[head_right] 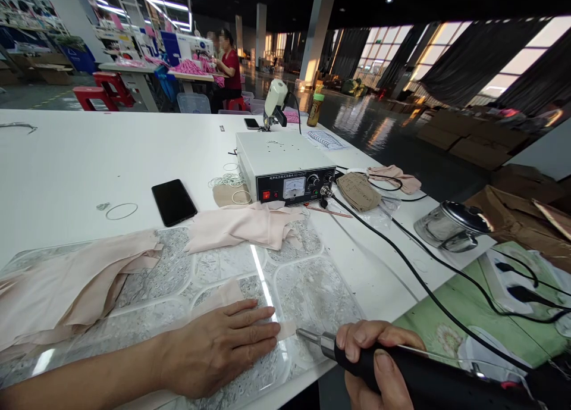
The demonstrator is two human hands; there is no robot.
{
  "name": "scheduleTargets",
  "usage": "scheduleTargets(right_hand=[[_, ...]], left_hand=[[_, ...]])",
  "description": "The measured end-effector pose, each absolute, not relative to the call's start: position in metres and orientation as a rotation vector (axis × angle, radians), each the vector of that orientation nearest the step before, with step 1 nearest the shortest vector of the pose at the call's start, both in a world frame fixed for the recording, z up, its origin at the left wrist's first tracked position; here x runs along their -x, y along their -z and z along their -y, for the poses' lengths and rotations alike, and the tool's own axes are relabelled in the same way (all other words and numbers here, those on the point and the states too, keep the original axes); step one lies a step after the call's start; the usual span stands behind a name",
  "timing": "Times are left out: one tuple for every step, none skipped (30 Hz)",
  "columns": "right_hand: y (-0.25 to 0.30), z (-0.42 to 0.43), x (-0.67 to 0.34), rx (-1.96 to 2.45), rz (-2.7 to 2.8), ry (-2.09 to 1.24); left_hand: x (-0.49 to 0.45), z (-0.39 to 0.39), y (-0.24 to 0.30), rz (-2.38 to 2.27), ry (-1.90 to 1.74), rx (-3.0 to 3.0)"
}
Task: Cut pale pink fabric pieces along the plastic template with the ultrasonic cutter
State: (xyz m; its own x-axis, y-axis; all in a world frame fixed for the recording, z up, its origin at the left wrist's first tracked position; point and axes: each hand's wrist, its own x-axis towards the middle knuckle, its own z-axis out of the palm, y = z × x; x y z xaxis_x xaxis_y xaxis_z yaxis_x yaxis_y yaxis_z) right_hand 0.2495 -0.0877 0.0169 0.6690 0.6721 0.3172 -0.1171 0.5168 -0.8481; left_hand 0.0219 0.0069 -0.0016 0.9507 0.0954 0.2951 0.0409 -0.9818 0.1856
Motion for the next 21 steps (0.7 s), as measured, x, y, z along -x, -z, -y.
scheduleTargets(right_hand=[[-0.017,0.088,-0.250,0.913,0.692,-0.524],[-0.017,0.087,-0.250,0.914,0.693,-0.526],[-0.018,0.087,-0.250,0.915,0.695,-0.526],[-0.018,0.087,-0.250,0.915,0.699,-0.526],[-0.019,0.086,-0.249,0.914,0.704,-0.523],[-0.020,0.086,-0.249,0.914,0.709,-0.523],[-0.021,0.085,-0.249,0.916,0.710,-0.521],[-0.022,0.085,-0.248,0.916,0.710,-0.517],[-0.023,0.084,-0.247,0.917,0.711,-0.512],[-0.024,0.083,-0.247,0.916,0.710,-0.503],[-0.025,0.082,-0.246,0.916,0.707,-0.494],[-0.026,0.080,-0.245,0.916,0.700,-0.485],[-0.027,0.079,-0.243,0.915,0.695,-0.478],[-0.028,0.077,-0.242,0.916,0.688,-0.472],[-0.029,0.075,-0.240,0.919,0.681,-0.465],[-0.030,0.074,-0.238,0.921,0.677,-0.460],[-0.030,0.072,-0.237,0.924,0.678,-0.457],[-0.030,0.071,-0.236,0.924,0.681,-0.455],[-0.030,0.071,-0.235,0.926,0.685,-0.457],[-0.030,0.071,-0.235,0.929,0.688,-0.462],[-0.030,0.071,-0.234,0.932,0.692,-0.466]], left_hand=[[-0.022,-0.007,0.002,-0.101,-0.451,-2.929],[-0.022,-0.007,0.002,-0.099,-0.455,-2.929],[-0.021,-0.007,0.001,-0.097,-0.461,-2.928],[-0.021,-0.007,0.002,-0.097,-0.468,-2.925],[-0.021,-0.007,0.002,-0.096,-0.474,-2.922],[-0.021,-0.007,0.002,-0.095,-0.478,-2.918],[-0.021,-0.007,0.002,-0.097,-0.481,-2.915],[-0.021,-0.007,0.002,-0.099,-0.483,-2.913],[-0.021,-0.007,0.002,-0.101,-0.487,-2.912],[-0.021,-0.007,0.002,-0.102,-0.492,-2.912],[-0.021,-0.007,0.001,-0.102,-0.494,-2.913],[-0.021,-0.007,0.001,-0.102,-0.497,-2.913],[-0.022,-0.007,0.001,-0.101,-0.496,-2.913],[-0.022,-0.007,0.001,-0.102,-0.495,-2.912],[-0.022,-0.007,0.001,-0.102,-0.494,-2.910],[-0.022,-0.007,0.000,-0.101,-0.492,-2.909],[-0.022,-0.007,0.000,-0.099,-0.489,-2.906],[-0.022,-0.007,0.000,-0.096,-0.487,-2.904],[-0.022,-0.007,0.000,-0.095,-0.483,-2.902],[-0.022,-0.007,0.000,-0.094,-0.481,-2.901],[-0.022,-0.007,0.000,-0.094,-0.478,-2.901]])
